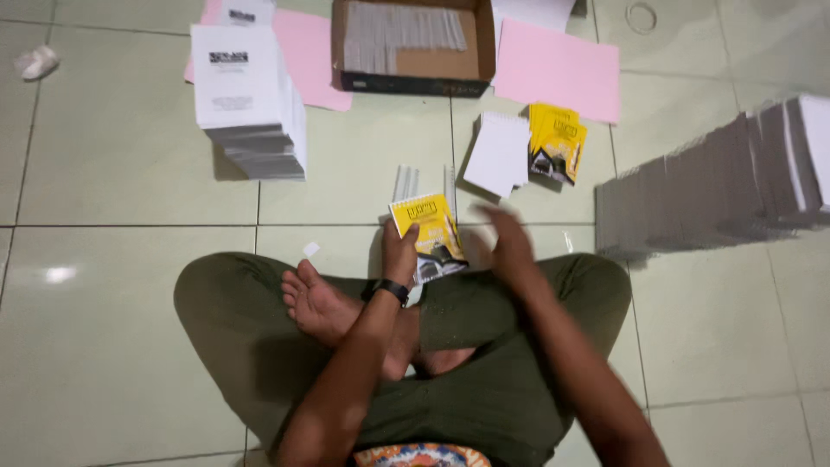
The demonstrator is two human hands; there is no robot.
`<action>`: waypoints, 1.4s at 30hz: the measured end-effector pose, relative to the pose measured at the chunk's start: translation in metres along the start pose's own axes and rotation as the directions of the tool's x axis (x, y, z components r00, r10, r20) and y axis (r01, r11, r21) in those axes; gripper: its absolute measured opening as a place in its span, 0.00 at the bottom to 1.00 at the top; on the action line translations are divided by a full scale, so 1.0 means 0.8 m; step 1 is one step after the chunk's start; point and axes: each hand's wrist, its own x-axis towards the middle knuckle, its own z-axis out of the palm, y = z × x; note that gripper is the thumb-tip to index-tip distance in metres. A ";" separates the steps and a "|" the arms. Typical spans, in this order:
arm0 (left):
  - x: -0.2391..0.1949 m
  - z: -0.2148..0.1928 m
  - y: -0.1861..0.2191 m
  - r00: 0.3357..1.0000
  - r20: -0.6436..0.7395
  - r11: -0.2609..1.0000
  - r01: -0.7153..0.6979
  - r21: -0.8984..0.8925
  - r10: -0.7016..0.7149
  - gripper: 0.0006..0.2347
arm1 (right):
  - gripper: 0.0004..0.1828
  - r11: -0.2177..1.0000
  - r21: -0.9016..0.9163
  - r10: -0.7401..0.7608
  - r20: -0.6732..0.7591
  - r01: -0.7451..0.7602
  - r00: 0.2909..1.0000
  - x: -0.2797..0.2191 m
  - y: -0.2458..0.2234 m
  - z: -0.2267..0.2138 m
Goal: The person sits on the floor and assembles spiral-bound notebooks by hand. They pick up stacks of paper and spiral bindings, insert the bindings into the holes of the paper stacks, and place the finished notebooks into a pile.
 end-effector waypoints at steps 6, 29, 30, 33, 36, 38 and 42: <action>-0.018 0.008 0.037 0.998 -0.002 0.998 0.059 -0.038 -0.059 0.09 | 0.41 0.868 -0.473 0.186 0.026 -0.152 0.982 0.061 0.089 0.003; 0.004 0.001 0.002 0.997 0.007 0.984 0.081 -0.161 -0.081 0.10 | 0.19 0.805 -0.586 -0.331 -0.309 0.095 0.892 0.049 0.089 -0.004; 0.009 0.000 0.004 0.997 0.002 0.983 0.075 -0.165 -0.075 0.10 | 0.19 0.804 -0.585 -0.338 -0.308 0.103 0.889 0.041 0.086 0.012; -0.016 0.007 0.046 0.991 -0.053 0.974 0.111 -0.197 -0.124 0.24 | 0.18 0.857 -0.389 -0.385 -0.050 0.337 0.921 0.007 0.038 0.042; -0.049 0.019 0.094 0.985 -0.033 0.958 0.156 -0.240 -0.168 0.26 | 0.19 0.912 -0.184 -0.359 0.069 0.366 0.931 -0.011 -0.053 0.033; -0.002 -0.005 0.027 0.999 -0.045 1.000 -0.022 0.007 0.023 0.23 | 0.24 0.973 -0.024 -0.227 0.016 0.227 0.974 -0.005 -0.080 0.025; -0.006 -0.002 0.026 0.994 0.029 0.993 -0.102 0.052 0.101 0.25 | 0.43 0.958 0.231 0.194 -0.083 -0.171 0.977 0.013 -0.072 0.017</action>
